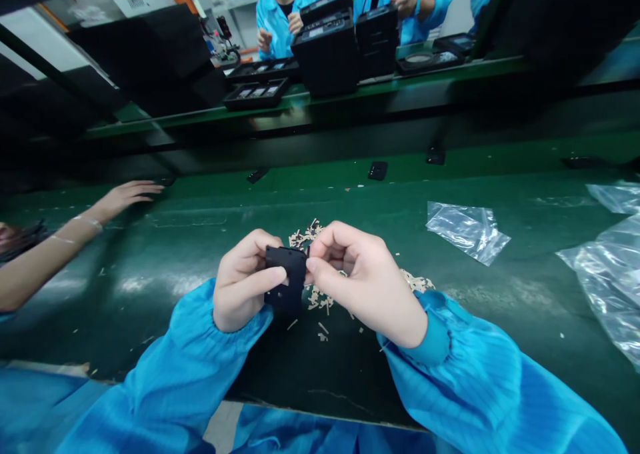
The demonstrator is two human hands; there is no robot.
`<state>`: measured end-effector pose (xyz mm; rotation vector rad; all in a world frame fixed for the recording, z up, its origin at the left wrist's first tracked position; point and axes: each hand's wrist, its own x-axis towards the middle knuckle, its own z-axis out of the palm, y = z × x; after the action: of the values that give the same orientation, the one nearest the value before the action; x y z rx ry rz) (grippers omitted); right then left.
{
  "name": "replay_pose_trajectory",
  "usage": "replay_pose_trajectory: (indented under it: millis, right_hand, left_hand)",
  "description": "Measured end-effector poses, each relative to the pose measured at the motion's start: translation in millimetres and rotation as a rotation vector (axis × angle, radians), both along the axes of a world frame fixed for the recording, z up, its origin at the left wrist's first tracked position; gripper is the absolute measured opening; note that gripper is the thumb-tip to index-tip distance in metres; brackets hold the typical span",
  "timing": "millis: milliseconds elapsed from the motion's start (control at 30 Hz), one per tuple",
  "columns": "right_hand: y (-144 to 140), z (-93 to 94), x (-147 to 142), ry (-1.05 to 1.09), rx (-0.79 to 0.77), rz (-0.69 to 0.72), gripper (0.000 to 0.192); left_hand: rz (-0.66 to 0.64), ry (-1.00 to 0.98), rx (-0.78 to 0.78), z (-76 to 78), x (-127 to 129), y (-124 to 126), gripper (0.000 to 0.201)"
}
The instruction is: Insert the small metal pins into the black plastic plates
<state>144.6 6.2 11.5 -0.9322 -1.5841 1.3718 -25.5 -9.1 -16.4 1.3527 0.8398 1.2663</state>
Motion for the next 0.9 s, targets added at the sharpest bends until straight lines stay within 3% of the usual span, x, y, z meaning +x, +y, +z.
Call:
replay_pose_trajectory:
  millis: [167, 333, 533, 900]
  right_hand:
    - [-2, 0.7, 0, -0.002, 0.016, 0.013, 0.01]
    - [-2, -0.3, -2, 0.06, 0.008, 0.01, 0.009]
    - [-4, -0.7, 0, 0.097, 0.008, 0.061, 0.005]
    - [-4, 0.2, 1, -0.024, 0.194, 0.111, 0.009]
  left_hand:
    - [-0.114, -0.221, -0.23, -0.9, 3, 8, 0.015]
    - [-0.125, -0.273, -0.36, -0.5, 9, 9, 0.024]
    - [-0.149, -0.301, -0.387, -3.6, 10, 9, 0.027]
    - [-0.203, -0.286, -0.306, -7.9, 7, 14, 0.026]
